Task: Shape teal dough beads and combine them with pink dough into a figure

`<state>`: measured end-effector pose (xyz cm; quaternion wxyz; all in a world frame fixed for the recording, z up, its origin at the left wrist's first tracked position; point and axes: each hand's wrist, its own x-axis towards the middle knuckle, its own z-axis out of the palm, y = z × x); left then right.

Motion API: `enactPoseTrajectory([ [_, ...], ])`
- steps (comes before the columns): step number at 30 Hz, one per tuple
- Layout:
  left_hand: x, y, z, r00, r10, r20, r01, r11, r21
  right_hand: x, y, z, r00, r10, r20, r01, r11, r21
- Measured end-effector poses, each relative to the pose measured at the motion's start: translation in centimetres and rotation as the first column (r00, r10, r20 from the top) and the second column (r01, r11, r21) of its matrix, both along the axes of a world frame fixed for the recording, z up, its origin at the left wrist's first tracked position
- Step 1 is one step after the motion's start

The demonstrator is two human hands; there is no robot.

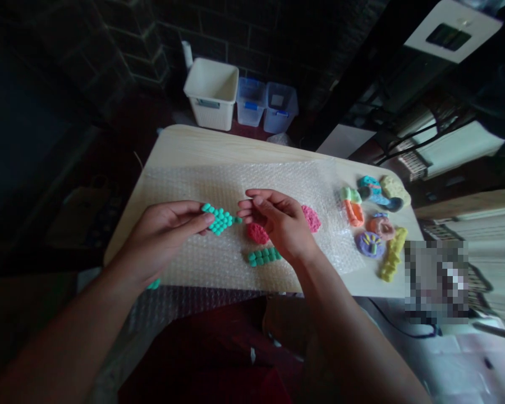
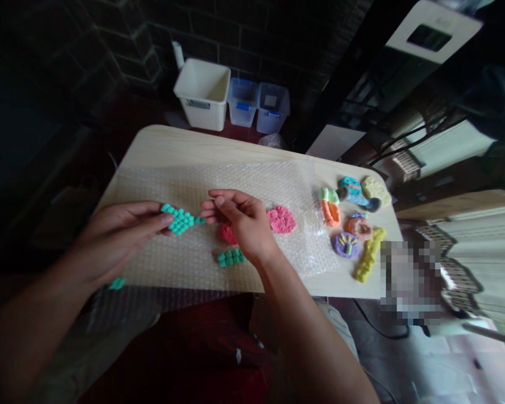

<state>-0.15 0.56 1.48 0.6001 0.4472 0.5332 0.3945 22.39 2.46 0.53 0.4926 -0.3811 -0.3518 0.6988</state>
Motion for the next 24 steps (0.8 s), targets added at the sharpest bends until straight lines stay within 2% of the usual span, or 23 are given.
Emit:
enactPoseTrajectory([
  [7, -0.05, 0.08, -0.06, 0.999, -0.016, 0.036, 0.015, 0.999, 0.039, 0.04, -0.14, 0.64, 0.999, -0.002, -0.046, 0.001, 1.000, -0.012],
  [13, 0.00, 0.04, 0.15, 0.999, -0.021, 0.032, 0.020, 0.999, 0.037, -0.05, -0.44, 0.75, 0.997, -0.073, 0.033, 0.073, 0.997, 0.020],
  [19, -0.18, 0.01, -0.29, 1.000, -0.015, 0.019, 0.015, 0.999, 0.038, -0.24, -0.50, 0.47, 0.979, -0.138, 0.150, 0.131, 0.990, 0.054],
  [24, -0.30, -0.07, -0.24, 0.999, -0.023, 0.035, 0.021, 0.999, 0.042, -0.26, -0.49, 0.69, 0.977, -0.146, 0.152, 0.140, 0.989, 0.046],
])
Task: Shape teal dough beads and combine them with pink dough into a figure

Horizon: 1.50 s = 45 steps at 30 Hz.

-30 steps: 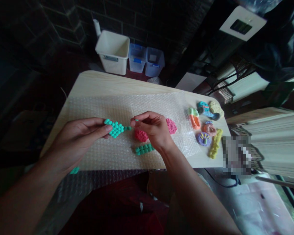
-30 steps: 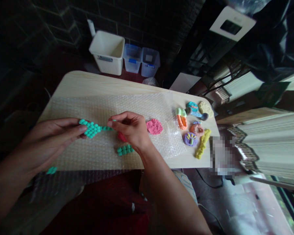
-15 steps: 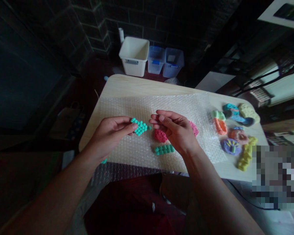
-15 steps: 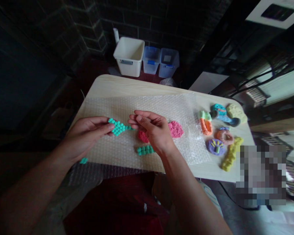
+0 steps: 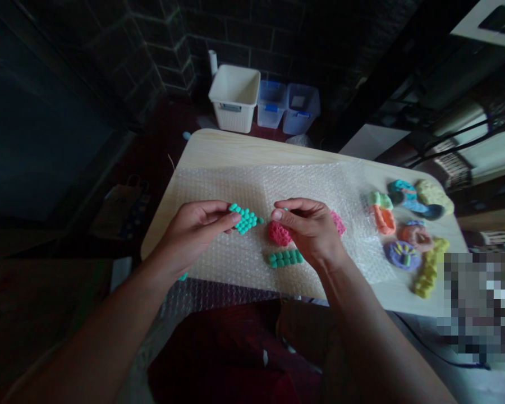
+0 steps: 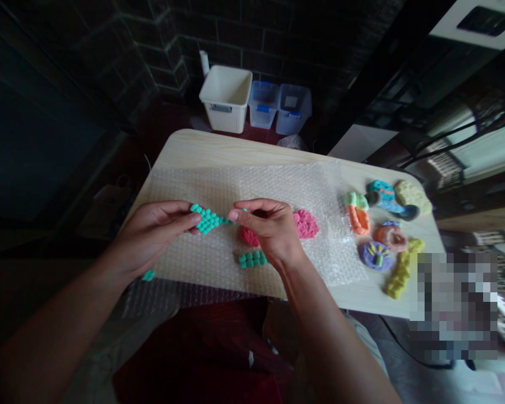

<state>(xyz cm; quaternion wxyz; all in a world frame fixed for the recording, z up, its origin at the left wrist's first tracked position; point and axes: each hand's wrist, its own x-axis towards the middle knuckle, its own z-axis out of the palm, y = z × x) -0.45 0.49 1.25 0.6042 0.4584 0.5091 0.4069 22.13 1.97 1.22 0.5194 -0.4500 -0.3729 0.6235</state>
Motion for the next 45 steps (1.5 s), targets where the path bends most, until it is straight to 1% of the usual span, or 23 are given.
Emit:
enactPoseTrajectory([
  [5, 0.10, 0.03, 0.20, 1.000, -0.010, -0.002, 0.010, 1.000, 0.004, 0.13, 0.12, 0.32, 0.995, 0.083, -0.054, -0.086, 0.995, -0.058],
  [8, 0.13, 0.06, 0.14, 1.000, -0.011, 0.013, 0.011, 1.000, 0.004, 0.21, 0.18, 0.29, 0.990, 0.103, -0.092, -0.111, 0.989, -0.093],
  [13, 0.07, 0.06, 0.01, 1.000, -0.020, 0.018, 0.020, 1.000, 0.001, 0.23, 0.22, 0.05, 0.986, 0.117, -0.116, -0.127, 0.988, -0.087],
  [17, 0.06, 0.10, -0.06, 1.000, -0.015, 0.011, 0.015, 1.000, -0.003, 0.04, 0.23, 0.24, 0.979, 0.130, -0.159, -0.144, 0.986, -0.084],
  [21, 0.08, 0.17, -0.08, 1.000, -0.008, 0.026, 0.008, 1.000, -0.008, 0.00, 0.23, 0.53, 0.966, 0.110, -0.235, -0.136, 0.986, -0.098],
  [24, 0.08, 0.20, 0.02, 0.999, 0.002, 0.042, -0.002, 1.000, -0.012, 0.14, 0.28, 0.48, 0.961, 0.087, -0.262, -0.111, 0.991, -0.076],
  [27, 0.09, 0.22, 0.18, 0.999, 0.011, 0.045, -0.010, 1.000, -0.017, 0.35, 0.34, 0.31, 0.964, 0.079, -0.255, -0.094, 0.994, -0.047],
  [32, 0.03, 0.20, 0.08, 0.999, 0.000, 0.047, 0.001, 1.000, -0.007, 0.43, 0.36, 0.18, 0.961, 0.112, -0.252, -0.133, 0.989, -0.066],
  [39, 0.01, 0.14, -0.12, 0.999, 0.001, 0.037, -0.001, 1.000, -0.005, 0.11, 0.42, 0.39, 0.977, 0.052, -0.207, -0.062, 0.997, -0.040],
  [45, 0.08, 0.30, 0.09, 1.000, 0.007, 0.026, -0.007, 1.000, -0.007, 0.28, 0.41, 0.24, 0.981, 0.041, -0.192, -0.043, 0.999, -0.005],
])
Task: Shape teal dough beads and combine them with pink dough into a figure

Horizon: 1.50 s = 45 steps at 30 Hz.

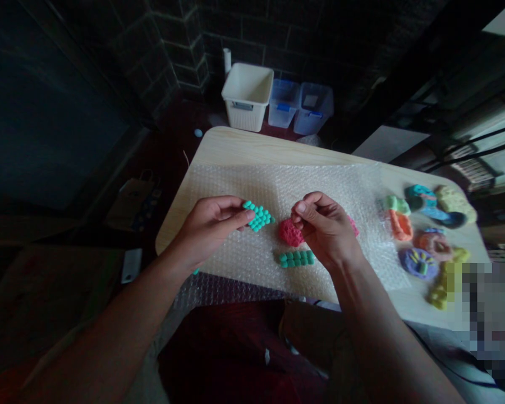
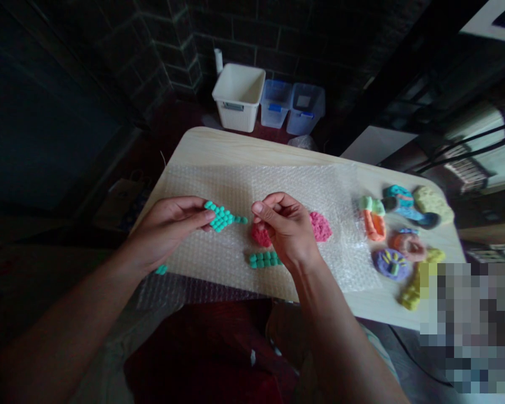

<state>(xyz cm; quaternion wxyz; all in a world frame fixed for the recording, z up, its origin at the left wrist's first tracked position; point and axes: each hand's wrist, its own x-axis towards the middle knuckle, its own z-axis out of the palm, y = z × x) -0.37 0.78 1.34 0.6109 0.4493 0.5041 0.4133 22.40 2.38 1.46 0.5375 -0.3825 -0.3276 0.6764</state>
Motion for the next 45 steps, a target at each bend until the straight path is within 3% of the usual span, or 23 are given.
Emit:
enactPoseTrajectory([
  [8, 0.03, -0.05, 0.04, 1.000, 0.003, 0.006, -0.003, 1.000, 0.003, -0.03, 0.02, 0.15, 0.999, 0.049, -0.012, -0.050, 0.998, -0.037],
  [20, -0.02, -0.12, 0.04, 0.999, 0.000, -0.045, 0.000, 1.000, 0.000, 0.36, -0.01, -0.11, 0.998, -0.052, 0.042, 0.053, 0.999, -0.011],
  [30, 0.12, -0.29, 0.16, 0.998, 0.011, -0.061, -0.012, 1.000, -0.008, 0.14, 0.10, -0.02, 1.000, 0.013, -0.005, -0.013, 1.000, 0.015],
  [37, 0.25, -0.32, 0.15, 0.996, 0.026, -0.089, -0.030, 0.999, -0.040, 0.24, 0.06, -0.40, 0.994, -0.026, 0.108, 0.026, 1.000, 0.003],
  [45, 0.09, -0.27, 0.01, 0.996, 0.006, -0.093, -0.011, 0.999, -0.052, 0.69, 0.36, -0.61, 0.999, -0.054, 0.004, 0.054, 0.999, -0.001],
])
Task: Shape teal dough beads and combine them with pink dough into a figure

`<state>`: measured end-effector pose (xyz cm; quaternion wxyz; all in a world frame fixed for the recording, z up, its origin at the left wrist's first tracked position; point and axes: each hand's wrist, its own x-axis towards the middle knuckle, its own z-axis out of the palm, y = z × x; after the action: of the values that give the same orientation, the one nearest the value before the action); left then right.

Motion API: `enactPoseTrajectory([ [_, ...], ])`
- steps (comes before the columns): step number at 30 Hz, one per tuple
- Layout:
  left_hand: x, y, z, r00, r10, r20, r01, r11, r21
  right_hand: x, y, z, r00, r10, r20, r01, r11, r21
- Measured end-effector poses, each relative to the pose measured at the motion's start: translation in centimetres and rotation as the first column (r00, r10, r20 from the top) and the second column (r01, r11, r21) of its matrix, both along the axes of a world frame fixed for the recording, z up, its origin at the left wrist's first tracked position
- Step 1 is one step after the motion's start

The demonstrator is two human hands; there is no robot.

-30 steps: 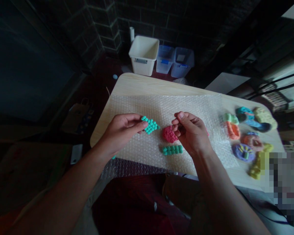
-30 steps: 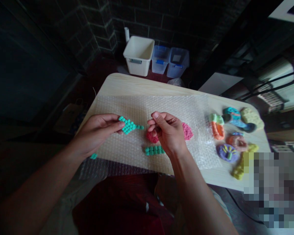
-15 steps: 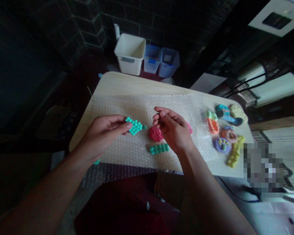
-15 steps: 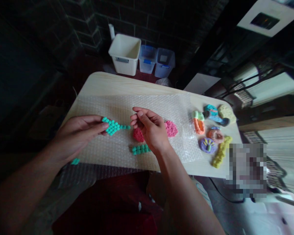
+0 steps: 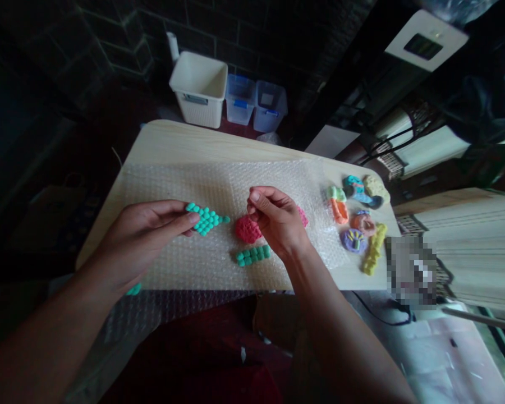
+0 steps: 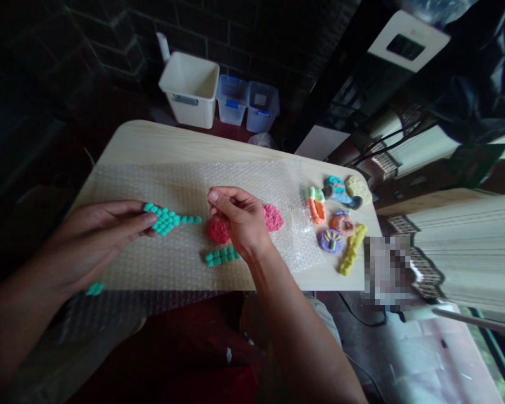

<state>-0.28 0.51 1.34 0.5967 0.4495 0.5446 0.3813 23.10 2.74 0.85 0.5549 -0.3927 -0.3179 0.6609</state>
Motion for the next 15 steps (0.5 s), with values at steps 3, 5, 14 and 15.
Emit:
enactPoseTrajectory([
  [3, 0.06, -0.06, 0.11, 1.000, 0.016, 0.003, -0.016, 1.000, -0.008, 0.07, 0.00, 0.22, 0.998, 0.060, -0.034, -0.061, 0.998, -0.033],
  [5, 0.08, -0.10, 0.14, 1.000, 0.014, 0.008, -0.014, 1.000, -0.005, 0.03, 0.02, 0.36, 0.995, 0.090, -0.048, -0.092, 0.995, -0.045],
  [14, 0.04, 0.01, -0.01, 0.998, 0.010, 0.067, -0.012, 1.000, 0.024, -0.04, -0.21, 0.88, 0.996, 0.079, -0.037, -0.081, 0.996, -0.045],
  [15, 0.02, -0.01, -0.02, 0.998, 0.007, 0.066, -0.009, 0.999, 0.031, -0.09, -0.28, 0.92, 0.997, 0.081, -0.010, -0.081, 0.996, -0.048],
])
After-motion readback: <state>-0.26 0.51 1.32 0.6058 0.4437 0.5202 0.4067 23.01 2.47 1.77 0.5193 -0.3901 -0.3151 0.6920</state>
